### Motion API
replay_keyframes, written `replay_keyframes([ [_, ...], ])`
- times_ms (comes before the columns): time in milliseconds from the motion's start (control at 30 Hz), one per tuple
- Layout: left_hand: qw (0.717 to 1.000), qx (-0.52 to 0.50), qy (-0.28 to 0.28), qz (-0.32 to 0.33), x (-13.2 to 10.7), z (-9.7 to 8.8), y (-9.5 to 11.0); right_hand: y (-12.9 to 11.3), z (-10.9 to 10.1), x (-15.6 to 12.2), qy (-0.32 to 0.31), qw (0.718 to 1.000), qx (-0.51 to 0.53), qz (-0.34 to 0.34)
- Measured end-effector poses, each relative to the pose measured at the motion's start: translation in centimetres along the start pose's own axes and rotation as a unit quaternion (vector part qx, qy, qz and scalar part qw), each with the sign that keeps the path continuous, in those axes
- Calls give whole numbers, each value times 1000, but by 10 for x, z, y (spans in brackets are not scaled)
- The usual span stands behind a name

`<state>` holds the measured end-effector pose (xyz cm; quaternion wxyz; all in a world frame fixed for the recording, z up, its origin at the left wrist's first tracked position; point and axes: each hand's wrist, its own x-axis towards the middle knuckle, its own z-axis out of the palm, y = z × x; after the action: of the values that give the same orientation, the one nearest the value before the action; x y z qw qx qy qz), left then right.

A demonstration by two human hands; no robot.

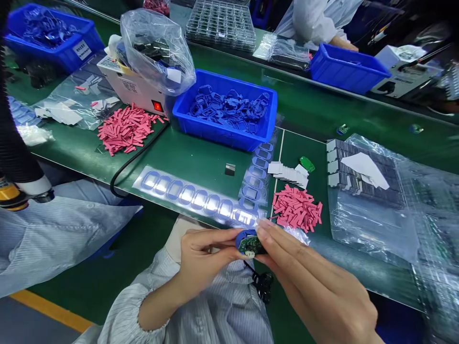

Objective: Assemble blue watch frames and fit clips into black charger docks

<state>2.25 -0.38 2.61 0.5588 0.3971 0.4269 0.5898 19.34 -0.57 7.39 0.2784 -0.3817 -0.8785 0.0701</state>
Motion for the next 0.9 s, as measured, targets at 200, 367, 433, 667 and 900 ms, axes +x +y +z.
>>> replay_keyframes([
  [200,998,-26,1,-51,-4,2,8,0,1,0,-13,997,-45,-60],
  [367,999,14,34,-32,-3,6,9,-1,11,0,52,992,81,77],
  [433,999,28,21,-16,-3,7,10,1,15,0,63,961,187,196],
  [667,998,50,-7,28,-3,6,12,6,12,9,2,846,448,290],
  [900,994,78,-32,73,-5,5,12,4,11,10,-3,807,496,320],
])
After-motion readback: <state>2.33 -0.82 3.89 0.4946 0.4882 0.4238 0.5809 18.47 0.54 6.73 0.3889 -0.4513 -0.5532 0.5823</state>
